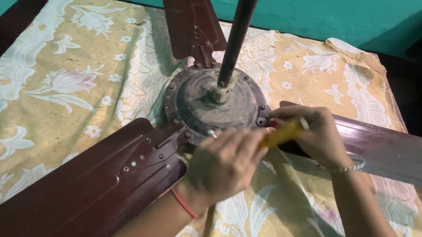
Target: The person attaches a ceiling fan blade to the fan hub using a screwdriver. They align the blade, insert screws, and tighten them to secure the blade in place.
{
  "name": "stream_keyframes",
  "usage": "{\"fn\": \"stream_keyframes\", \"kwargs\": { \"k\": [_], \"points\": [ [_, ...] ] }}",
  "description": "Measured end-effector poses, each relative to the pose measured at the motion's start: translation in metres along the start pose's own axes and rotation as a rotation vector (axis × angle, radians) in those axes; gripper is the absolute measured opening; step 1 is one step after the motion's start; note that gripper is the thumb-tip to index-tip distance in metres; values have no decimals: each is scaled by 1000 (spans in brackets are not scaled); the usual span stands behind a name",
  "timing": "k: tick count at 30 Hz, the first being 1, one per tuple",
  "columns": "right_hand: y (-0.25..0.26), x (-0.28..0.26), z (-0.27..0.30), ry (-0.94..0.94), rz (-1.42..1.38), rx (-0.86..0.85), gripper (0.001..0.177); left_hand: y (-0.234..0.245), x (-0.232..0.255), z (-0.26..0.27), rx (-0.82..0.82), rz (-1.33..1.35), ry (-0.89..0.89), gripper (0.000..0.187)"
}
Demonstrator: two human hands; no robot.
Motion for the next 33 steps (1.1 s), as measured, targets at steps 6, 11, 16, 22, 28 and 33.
{"fn": "stream_keyframes", "kwargs": {
  "k": [6, 11, 16, 22, 28, 33],
  "points": [
    [-17, -31, 16, -4, 249, 111, 21, 15, -39, 13, 165, 175, 416, 21],
    [-21, -38, 22, -109, 404, 211, 18, 34, -45, 11, 338, 195, 418, 23],
    [-21, -34, 20, -17, 404, 240, 16, 38, -45, 8, 343, 193, 405, 23],
    [-31, -33, 28, 256, 547, 367, 17, 36, -45, 10, 331, 203, 410, 22],
    [-32, -30, 30, 245, 505, 392, 16, 34, -44, 11, 328, 190, 406, 23],
    [-30, -30, 31, 190, 440, 418, 18, 32, -43, 10, 302, 192, 392, 25]
  ]
}}
Point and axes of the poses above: each hand's wrist, its own z-axis away from the middle knuckle, its own y-axis out of the back of the hand, x = y × z, the point moved 7 cm from there along -z, towards the middle knuckle, and after that the axes turned 14 degrees about -y, right-handed, at the moved point
